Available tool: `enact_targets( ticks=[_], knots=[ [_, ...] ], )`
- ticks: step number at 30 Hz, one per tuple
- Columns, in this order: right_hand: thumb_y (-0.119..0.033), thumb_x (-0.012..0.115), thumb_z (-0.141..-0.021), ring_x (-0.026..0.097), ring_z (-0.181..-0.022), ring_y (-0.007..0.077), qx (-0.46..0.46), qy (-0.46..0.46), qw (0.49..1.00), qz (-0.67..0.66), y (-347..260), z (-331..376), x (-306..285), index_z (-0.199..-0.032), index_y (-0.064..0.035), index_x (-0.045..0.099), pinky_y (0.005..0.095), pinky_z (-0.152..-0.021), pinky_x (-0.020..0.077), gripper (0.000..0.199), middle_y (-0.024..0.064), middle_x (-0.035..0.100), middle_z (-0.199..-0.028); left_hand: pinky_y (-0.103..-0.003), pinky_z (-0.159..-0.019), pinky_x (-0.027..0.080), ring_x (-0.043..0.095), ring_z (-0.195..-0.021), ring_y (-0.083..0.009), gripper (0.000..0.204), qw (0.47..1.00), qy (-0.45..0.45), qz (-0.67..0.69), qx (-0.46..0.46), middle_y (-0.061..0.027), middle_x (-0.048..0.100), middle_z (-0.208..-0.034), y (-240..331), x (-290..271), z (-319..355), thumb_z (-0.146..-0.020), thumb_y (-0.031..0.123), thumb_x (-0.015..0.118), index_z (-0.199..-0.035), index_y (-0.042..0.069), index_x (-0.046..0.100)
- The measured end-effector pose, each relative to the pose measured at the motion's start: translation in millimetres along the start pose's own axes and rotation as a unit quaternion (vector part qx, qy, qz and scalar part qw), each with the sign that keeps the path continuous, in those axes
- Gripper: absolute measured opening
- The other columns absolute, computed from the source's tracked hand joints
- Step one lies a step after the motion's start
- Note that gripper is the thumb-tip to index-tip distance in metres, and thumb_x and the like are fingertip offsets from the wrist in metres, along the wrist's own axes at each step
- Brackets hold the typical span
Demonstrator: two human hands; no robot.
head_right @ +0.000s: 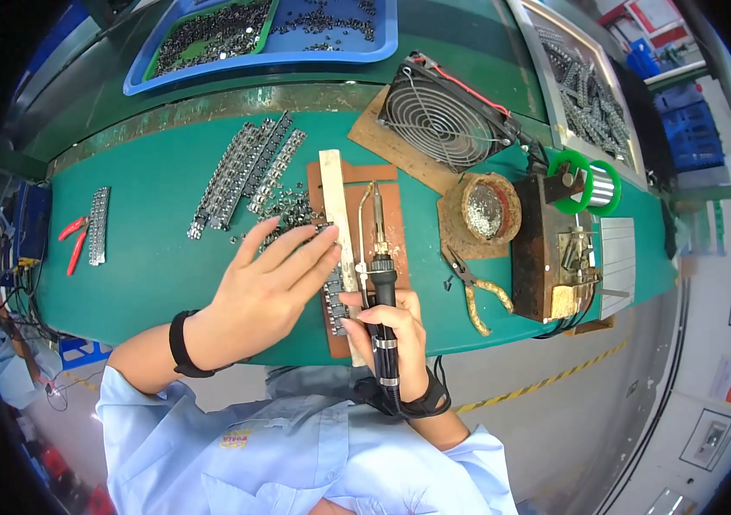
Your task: The person picks up a small metal component by hand, places it onto a long metal strip, and fuses it using a soldering iron. They then pick up the strip, turn it over, and place it back onto the wooden block to repeat the process.
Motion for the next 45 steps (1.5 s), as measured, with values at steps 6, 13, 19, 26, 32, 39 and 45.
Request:
enact_targets(
  ticks=[6, 13, 19, 26, 32, 39, 45],
  knots=[
    [0.003, 0.065, -0.073, 0.052, -0.087, 0.0213, -0.007, 0.007, 1.000, -0.009, -1, 3, 3, -0.093, -0.0102, 0.038, 0.0324, -0.081, 0.0389, 0.036, 0.0170, 0.061, -0.094, -0.042, -0.094, 0.032, 0.048, -0.106, -0.0240, 0.036, 0.999, -0.017, -0.025, 0.035, -0.0078, 0.050, -0.117, -3, -6, -1, -0.070, 0.011, 0.052, -0.105, 0.002, 0.056],
    [-0.006, 0.058, -0.080, 0.052, -0.085, 0.0203, 0.080, 0.059, 0.988, -0.116, -14, 9, -8, -0.095, -0.0094, 0.036, 0.0345, -0.082, 0.0379, 0.027, 0.0210, 0.060, -0.095, -0.042, -0.093, 0.032, 0.048, -0.104, -0.0243, 0.029, 0.994, 0.026, 0.096, -0.051, -0.0083, 0.053, -0.110, -33, -19, -6, -0.070, 0.005, 0.055, -0.099, 0.004, 0.058],
    [-0.023, 0.051, -0.085, 0.052, -0.086, 0.0190, 0.076, 0.190, 0.979, -0.005, -5, 31, -58, -0.102, -0.0073, 0.036, 0.0324, -0.081, 0.0373, 0.028, 0.0213, 0.058, -0.097, -0.038, -0.083, 0.037, 0.050, -0.093, -0.0275, 0.025, 0.971, 0.040, 0.143, -0.185, -0.0099, 0.054, -0.098, -64, -16, 13, -0.071, 0.001, 0.057, -0.095, 0.004, 0.057],
    [-0.032, 0.052, -0.083, 0.049, -0.079, 0.0158, 0.204, 0.210, 0.956, -0.018, 17, 35, -82, -0.120, -0.0022, 0.034, 0.0289, -0.075, 0.0381, 0.051, 0.0188, 0.057, -0.097, -0.034, -0.073, 0.042, 0.052, -0.083, -0.0279, 0.021, 0.961, 0.028, 0.091, -0.261, -0.0106, 0.052, -0.089, -33, -13, 14, -0.070, 0.004, 0.062, -0.090, 0.003, 0.054],
    [-0.036, 0.056, -0.081, 0.047, -0.072, 0.0139, 0.149, 0.065, 0.978, -0.129, 42, 51, -119, -0.121, 0.0006, 0.035, 0.0266, -0.068, 0.0401, 0.058, 0.0167, 0.057, -0.094, -0.031, -0.061, 0.044, 0.053, -0.070, -0.0210, 0.023, 0.914, -0.002, 0.123, -0.386, -0.0088, 0.051, -0.083, -12, -17, 12, -0.068, 0.003, 0.065, -0.087, 0.002, 0.051],
    [-0.038, 0.057, -0.079, 0.048, -0.068, 0.0143, 0.108, 0.052, 0.982, -0.148, 44, 56, -141, -0.118, 0.0006, 0.038, 0.0264, -0.064, 0.0405, 0.058, 0.0163, 0.057, -0.091, -0.028, -0.054, 0.043, 0.052, -0.060, -0.0169, 0.018, 0.895, 0.006, 0.145, -0.421, -0.0066, 0.049, -0.073, 1, -5, 27, -0.069, 0.001, 0.064, -0.082, 0.001, 0.051],
    [-0.040, 0.057, -0.078, 0.048, -0.067, 0.0149, 0.097, 0.089, 0.985, -0.112, 34, 59, -121, -0.116, 0.0002, 0.039, 0.0265, -0.063, 0.0403, 0.058, 0.0162, 0.057, -0.088, -0.026, -0.053, 0.043, 0.053, -0.059, -0.0136, 0.011, 0.927, 0.028, 0.104, -0.358, -0.0072, 0.051, -0.073, -7, 4, 30, -0.072, -0.001, 0.060, -0.077, -0.001, 0.051]
  ],
)
Point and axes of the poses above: each hand's wrist, its own z-axis away from the middle knuckle, its own x-axis out of the palm, y = z × x, the point moved 2 cm from there along -z, towards the middle knuckle
